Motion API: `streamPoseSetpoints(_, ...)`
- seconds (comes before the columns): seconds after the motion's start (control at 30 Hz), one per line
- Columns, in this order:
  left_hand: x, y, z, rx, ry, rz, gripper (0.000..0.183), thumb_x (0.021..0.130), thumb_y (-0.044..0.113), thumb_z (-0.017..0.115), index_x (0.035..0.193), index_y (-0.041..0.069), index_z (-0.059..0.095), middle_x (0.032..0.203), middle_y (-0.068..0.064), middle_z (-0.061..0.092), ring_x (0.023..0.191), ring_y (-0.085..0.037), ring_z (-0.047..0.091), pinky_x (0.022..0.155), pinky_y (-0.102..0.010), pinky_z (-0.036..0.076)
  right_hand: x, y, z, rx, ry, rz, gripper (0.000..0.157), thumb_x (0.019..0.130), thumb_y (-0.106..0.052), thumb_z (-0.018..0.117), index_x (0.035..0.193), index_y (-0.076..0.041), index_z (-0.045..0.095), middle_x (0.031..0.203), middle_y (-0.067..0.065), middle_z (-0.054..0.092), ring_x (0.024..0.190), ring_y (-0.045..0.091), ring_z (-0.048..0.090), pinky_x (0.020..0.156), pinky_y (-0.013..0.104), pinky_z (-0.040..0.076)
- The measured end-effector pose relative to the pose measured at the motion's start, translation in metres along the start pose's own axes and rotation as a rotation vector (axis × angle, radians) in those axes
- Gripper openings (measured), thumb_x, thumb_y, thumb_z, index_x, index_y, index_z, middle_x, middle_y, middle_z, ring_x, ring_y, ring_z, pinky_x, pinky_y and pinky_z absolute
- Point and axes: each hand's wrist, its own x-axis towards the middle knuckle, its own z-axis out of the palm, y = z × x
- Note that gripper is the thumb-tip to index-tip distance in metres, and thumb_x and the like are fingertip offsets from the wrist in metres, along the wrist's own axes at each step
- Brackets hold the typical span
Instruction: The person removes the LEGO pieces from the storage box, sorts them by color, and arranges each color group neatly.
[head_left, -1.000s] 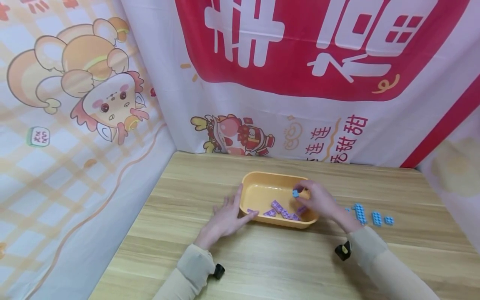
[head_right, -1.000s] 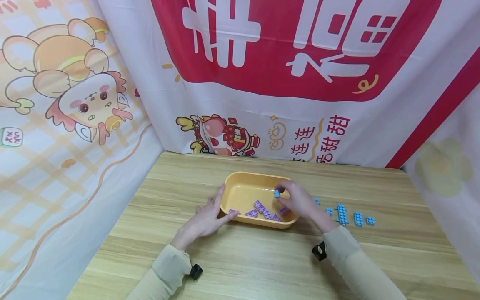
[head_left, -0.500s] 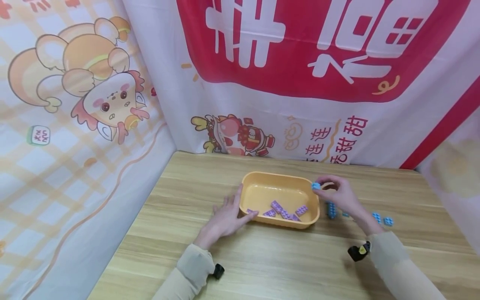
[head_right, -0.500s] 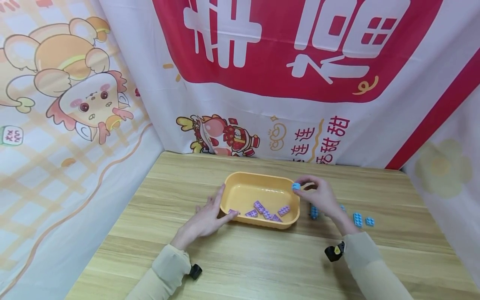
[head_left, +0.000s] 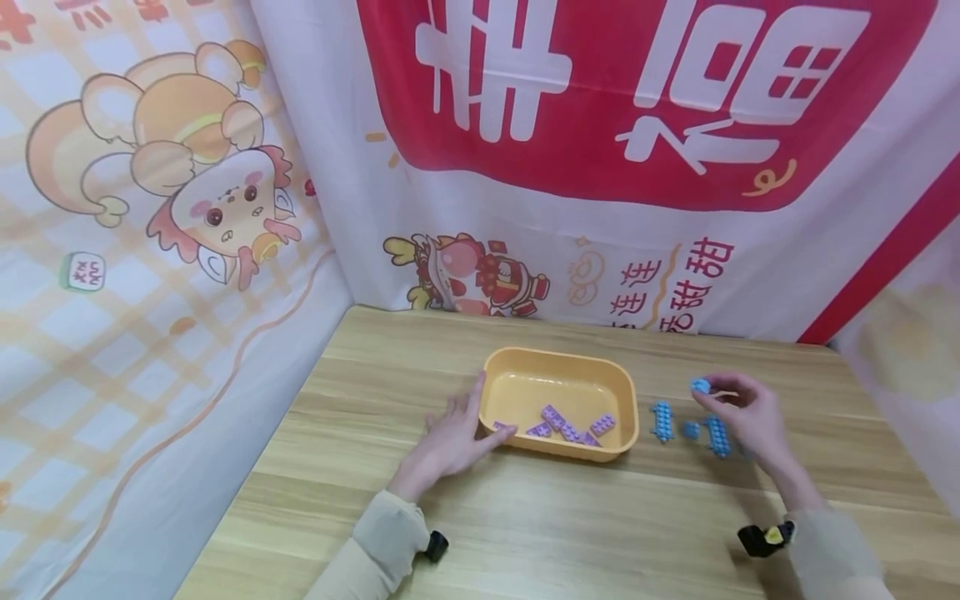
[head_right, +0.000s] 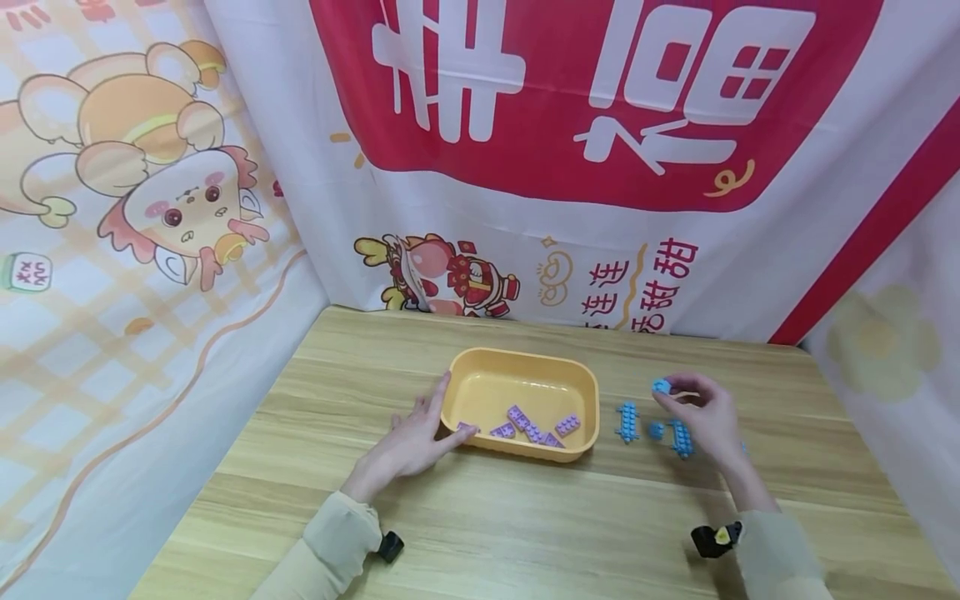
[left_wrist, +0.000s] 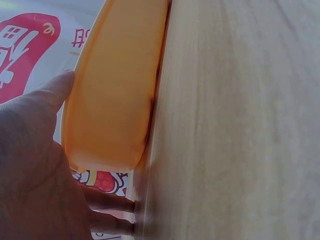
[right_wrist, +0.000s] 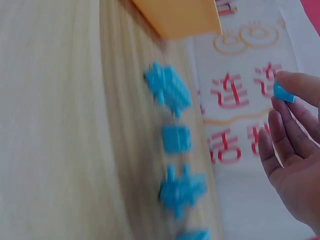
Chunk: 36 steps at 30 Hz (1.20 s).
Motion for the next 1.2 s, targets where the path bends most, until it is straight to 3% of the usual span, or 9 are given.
streamPoseSetpoints(0.3, 0.000, -0.002, 0.003, -0.003, -0.002, 0.000, 0.115, 0.097, 0.090, 0.047, 0.178, 0.030, -0.007, 0.182, -0.024, 0.022, 0.168, -0.054, 0.018, 0.130, -0.086, 0.007, -0.031, 0.043, -0.044, 0.029, 0.102, 0.150, 0.017, 0.099, -0.009, 0.083, 0.114, -0.015, 0.079, 0.093, -0.034, 0.072, 0.086, -0.015, 0.068, 0.072, 0.005, 0.056)
streamPoseSetpoints(0.5, -0.002, -0.004, 0.006, 0.000, -0.006, -0.010, 0.114, 0.097, 0.089, 0.048, 0.178, 0.029, -0.006, 0.181, -0.024, 0.023, 0.168, -0.054, 0.020, 0.130, -0.085, 0.008, -0.052, 0.070, -0.058, 0.141, 0.203, 0.216, 0.029, 0.098, -0.003, 0.081, 0.106, -0.031, 0.083, 0.089, -0.034, 0.074, 0.084, -0.016, 0.066, 0.071, 0.003, 0.054)
streamPoseSetpoints(0.63, -0.005, -0.004, 0.006, -0.003, -0.005, -0.013, 0.114, 0.098, 0.088, 0.048, 0.178, 0.028, -0.006, 0.181, -0.025, 0.023, 0.167, -0.055, 0.020, 0.129, -0.086, 0.008, -0.061, 0.078, -0.064, 0.200, 0.257, 0.289, 0.031, 0.097, -0.001, 0.082, 0.100, -0.032, 0.084, 0.085, -0.031, 0.074, 0.081, -0.014, 0.066, 0.070, 0.002, 0.052)
streamPoseSetpoints(0.73, -0.005, -0.004, 0.006, -0.003, -0.008, -0.015, 0.114, 0.097, 0.090, 0.047, 0.178, 0.029, -0.007, 0.181, -0.025, 0.023, 0.167, -0.055, 0.020, 0.129, -0.086, 0.008, -0.066, 0.082, -0.065, 0.348, 0.283, 0.362, 0.031, 0.094, 0.004, 0.083, 0.100, -0.026, 0.085, 0.085, -0.025, 0.076, 0.080, -0.009, 0.068, 0.071, 0.006, 0.057)
streamPoseSetpoints(0.8, -0.006, -0.004, 0.005, -0.005, -0.010, -0.015, 0.114, 0.097, 0.090, 0.046, 0.178, 0.030, -0.007, 0.181, -0.025, 0.023, 0.168, -0.055, 0.020, 0.129, -0.086, 0.008, -0.068, 0.085, -0.066, 0.370, 0.282, 0.384, 0.032, 0.092, 0.007, 0.084, 0.100, -0.024, 0.085, 0.084, -0.024, 0.077, 0.079, -0.008, 0.070, 0.071, 0.007, 0.058)
streamPoseSetpoints(0.9, -0.005, -0.004, 0.006, -0.010, -0.008, -0.012, 0.114, 0.097, 0.090, 0.046, 0.178, 0.030, -0.007, 0.181, -0.025, 0.023, 0.168, -0.055, 0.020, 0.129, -0.086, 0.008, -0.070, 0.092, -0.067, 0.405, 0.265, 0.352, 0.035, 0.090, 0.012, 0.083, 0.099, -0.021, 0.086, 0.085, -0.021, 0.079, 0.079, -0.007, 0.072, 0.072, 0.009, 0.061)
streamPoseSetpoints(0.97, -0.005, -0.005, 0.006, -0.013, -0.007, -0.010, 0.114, 0.097, 0.090, 0.047, 0.178, 0.030, -0.007, 0.181, -0.025, 0.023, 0.167, -0.055, 0.020, 0.129, -0.086, 0.008, -0.071, 0.096, -0.070, 0.467, 0.217, 0.337, 0.036, 0.091, 0.015, 0.080, 0.100, -0.019, 0.086, 0.087, -0.018, 0.081, 0.081, -0.005, 0.075, 0.075, 0.011, 0.063)
streamPoseSetpoints(1.1, -0.004, -0.004, 0.006, -0.011, -0.007, -0.007, 0.114, 0.097, 0.090, 0.046, 0.178, 0.031, -0.008, 0.181, -0.025, 0.023, 0.168, -0.055, 0.020, 0.129, -0.087, 0.008, -0.073, 0.102, -0.077, 0.736, 0.095, 0.366, 0.039, 0.093, 0.022, 0.072, 0.109, -0.011, 0.087, 0.096, -0.005, 0.084, 0.089, 0.007, 0.080, 0.080, 0.022, 0.068)
streamPoseSetpoints(1.2, -0.004, -0.003, 0.006, -0.008, -0.004, -0.002, 0.114, 0.097, 0.090, 0.047, 0.178, 0.030, -0.006, 0.181, -0.026, 0.023, 0.167, -0.055, 0.020, 0.129, -0.087, 0.008, -0.073, 0.105, -0.086, 0.740, 0.028, 0.415, 0.039, 0.095, 0.019, 0.071, 0.113, -0.013, 0.086, 0.100, -0.006, 0.083, 0.092, 0.008, 0.080, 0.083, 0.023, 0.068)
